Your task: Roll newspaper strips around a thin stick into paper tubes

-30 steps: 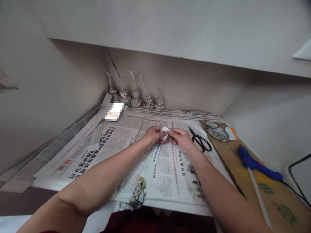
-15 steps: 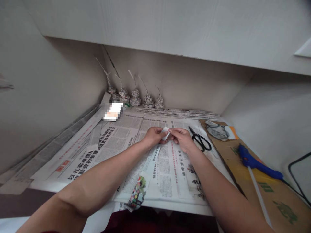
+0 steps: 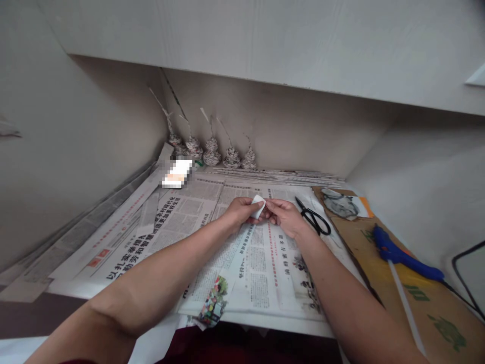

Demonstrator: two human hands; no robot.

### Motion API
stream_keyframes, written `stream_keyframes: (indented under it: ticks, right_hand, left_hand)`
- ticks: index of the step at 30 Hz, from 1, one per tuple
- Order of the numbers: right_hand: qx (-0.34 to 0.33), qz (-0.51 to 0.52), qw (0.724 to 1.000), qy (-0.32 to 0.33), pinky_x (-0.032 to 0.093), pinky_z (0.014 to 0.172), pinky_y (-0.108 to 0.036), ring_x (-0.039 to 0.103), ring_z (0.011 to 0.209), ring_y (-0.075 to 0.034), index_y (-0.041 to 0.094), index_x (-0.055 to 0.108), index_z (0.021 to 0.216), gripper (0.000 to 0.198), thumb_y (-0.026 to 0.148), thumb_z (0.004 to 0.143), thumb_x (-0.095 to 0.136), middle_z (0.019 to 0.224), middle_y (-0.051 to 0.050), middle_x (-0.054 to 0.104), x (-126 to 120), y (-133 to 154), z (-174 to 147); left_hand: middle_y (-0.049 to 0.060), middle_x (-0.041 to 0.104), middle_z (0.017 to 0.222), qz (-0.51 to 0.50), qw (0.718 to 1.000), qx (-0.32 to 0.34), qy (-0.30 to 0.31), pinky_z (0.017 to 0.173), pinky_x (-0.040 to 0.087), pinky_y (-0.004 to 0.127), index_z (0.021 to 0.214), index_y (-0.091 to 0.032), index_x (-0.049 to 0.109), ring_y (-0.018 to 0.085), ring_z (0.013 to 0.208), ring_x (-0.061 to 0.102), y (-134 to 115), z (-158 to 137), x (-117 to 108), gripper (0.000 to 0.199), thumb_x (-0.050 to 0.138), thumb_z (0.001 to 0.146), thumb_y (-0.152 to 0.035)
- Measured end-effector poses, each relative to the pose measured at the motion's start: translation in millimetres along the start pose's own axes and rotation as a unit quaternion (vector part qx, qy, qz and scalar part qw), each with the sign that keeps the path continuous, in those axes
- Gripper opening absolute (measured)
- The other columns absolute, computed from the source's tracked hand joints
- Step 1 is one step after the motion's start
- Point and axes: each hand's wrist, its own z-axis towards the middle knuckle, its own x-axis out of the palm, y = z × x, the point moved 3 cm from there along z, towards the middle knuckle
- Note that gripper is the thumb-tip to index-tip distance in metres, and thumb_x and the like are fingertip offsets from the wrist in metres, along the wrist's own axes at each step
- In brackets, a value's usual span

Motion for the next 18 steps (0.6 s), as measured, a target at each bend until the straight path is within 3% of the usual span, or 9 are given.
stream_keyframes:
  ticks: [10,18]
  right_hand:
    - [-0.022,-0.035,0.999,0.007,0.03,0.042,-0.02,0.048,0.05,-0.008,0.016,0.071,0.088,0.031,0.041,0.07,0.07,0.059,-0.001,0.06,3.6,0.7,0.5]
    - [-0.018,-0.053,0.998,-0.004,0.028,0.042,-0.021,0.044,0.045,-0.006,0.015,0.071,0.085,0.03,0.04,0.069,0.071,0.056,0.001,0.057,1.1,-1.2,1.9]
  left_hand:
    - [0.006,0.063,0.066,0.009,1.0,-0.001,-0.003,0.045,0.044,0.019,0.077,-0.009,0.066,0.009,0.052,0.055,-1.3,-1.5,1.3,0.034,0.071,0.068,-0.041]
    - [0.002,0.059,0.061,0.072,0.996,0.041,-0.021,0.045,0.045,0.019,0.072,-0.011,0.063,0.008,0.05,0.053,-1.4,-1.9,0.5,0.031,0.068,0.07,-0.041]
